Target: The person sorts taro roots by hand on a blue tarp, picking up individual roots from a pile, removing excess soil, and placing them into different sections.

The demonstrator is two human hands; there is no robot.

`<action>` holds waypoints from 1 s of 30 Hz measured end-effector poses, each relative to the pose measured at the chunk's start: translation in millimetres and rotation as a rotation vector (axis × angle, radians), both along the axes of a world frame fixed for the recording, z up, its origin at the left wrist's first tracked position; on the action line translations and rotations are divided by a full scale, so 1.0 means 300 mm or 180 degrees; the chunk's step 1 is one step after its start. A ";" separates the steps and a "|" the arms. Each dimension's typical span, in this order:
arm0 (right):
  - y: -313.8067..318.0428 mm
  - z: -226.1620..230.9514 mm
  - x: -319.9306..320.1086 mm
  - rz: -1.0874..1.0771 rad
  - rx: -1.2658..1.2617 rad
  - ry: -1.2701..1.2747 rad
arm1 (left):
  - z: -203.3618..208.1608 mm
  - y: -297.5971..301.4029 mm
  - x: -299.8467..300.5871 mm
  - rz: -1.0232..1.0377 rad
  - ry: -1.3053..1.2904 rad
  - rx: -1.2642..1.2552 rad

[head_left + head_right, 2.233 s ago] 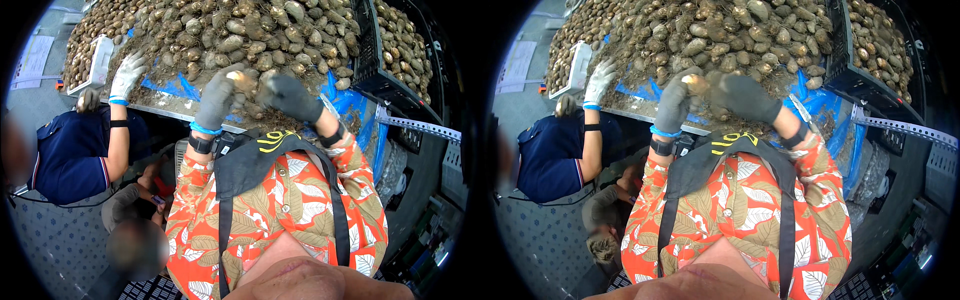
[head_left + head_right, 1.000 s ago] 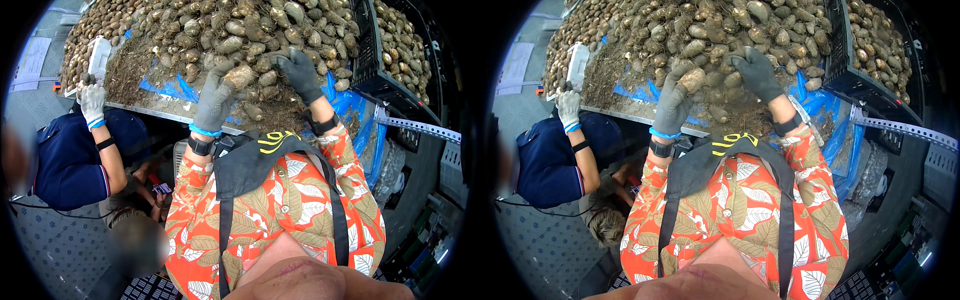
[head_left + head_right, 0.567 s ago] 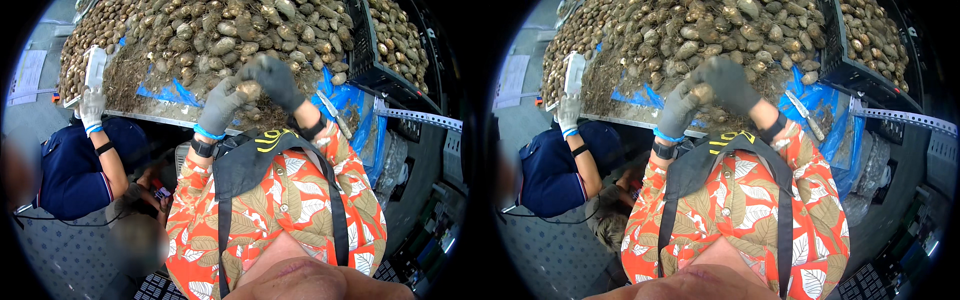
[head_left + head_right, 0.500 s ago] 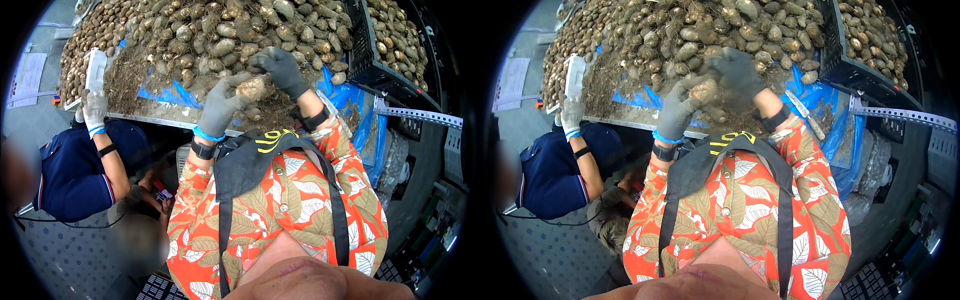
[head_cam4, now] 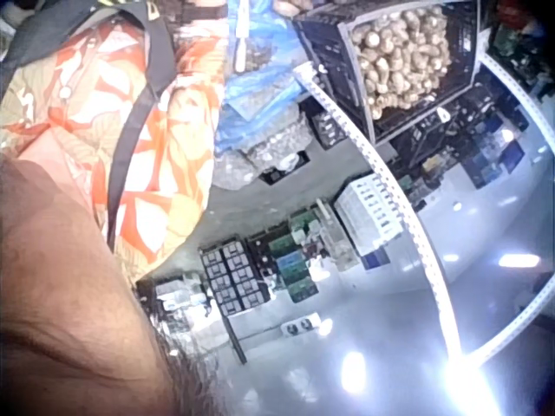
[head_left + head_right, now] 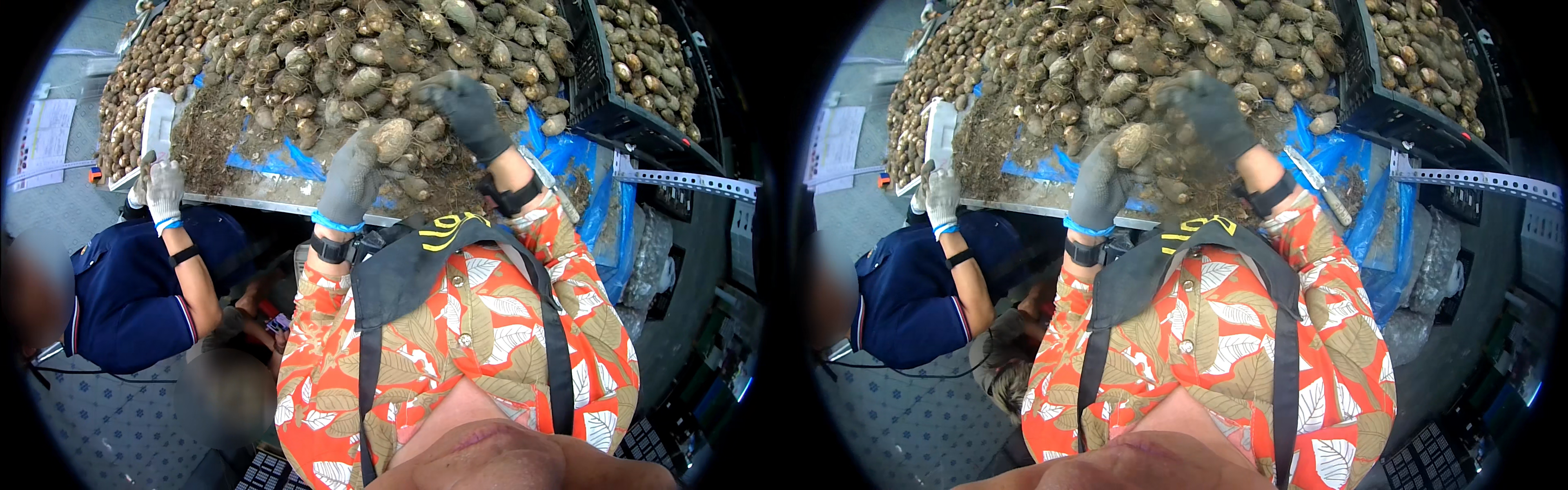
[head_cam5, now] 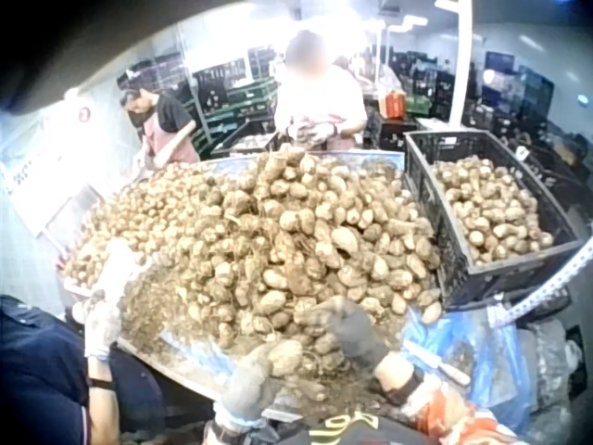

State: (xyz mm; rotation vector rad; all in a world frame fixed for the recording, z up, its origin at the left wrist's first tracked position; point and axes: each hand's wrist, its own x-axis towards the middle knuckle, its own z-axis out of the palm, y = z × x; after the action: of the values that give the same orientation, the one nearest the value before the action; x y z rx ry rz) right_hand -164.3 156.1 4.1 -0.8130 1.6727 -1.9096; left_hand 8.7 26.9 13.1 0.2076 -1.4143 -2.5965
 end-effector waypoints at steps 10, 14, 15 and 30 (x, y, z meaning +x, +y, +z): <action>0.010 0.128 0.122 0.0904 0.0373 0.1713 | 0.024 0.014 -0.014 0.0023 -0.0254 -0.0962; -0.006 0.044 0.045 0.0192 0.0710 0.1982 | 0.005 -0.018 -0.014 -0.0176 -0.0977 -0.1353; -0.010 0.039 0.009 -0.0128 0.0730 0.1995 | -0.001 -0.014 -0.010 -0.0066 -0.0735 -0.0981; -0.019 0.133 0.044 0.0364 0.0828 0.0396 | -0.138 -0.025 -0.022 -0.0888 0.0279 0.1385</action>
State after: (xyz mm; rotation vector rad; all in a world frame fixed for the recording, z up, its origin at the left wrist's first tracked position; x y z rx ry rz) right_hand -151.2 150.5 44.1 -0.9152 1.8575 -1.5527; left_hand 2.1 19.3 -28.3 -0.0543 -0.8873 -3.0738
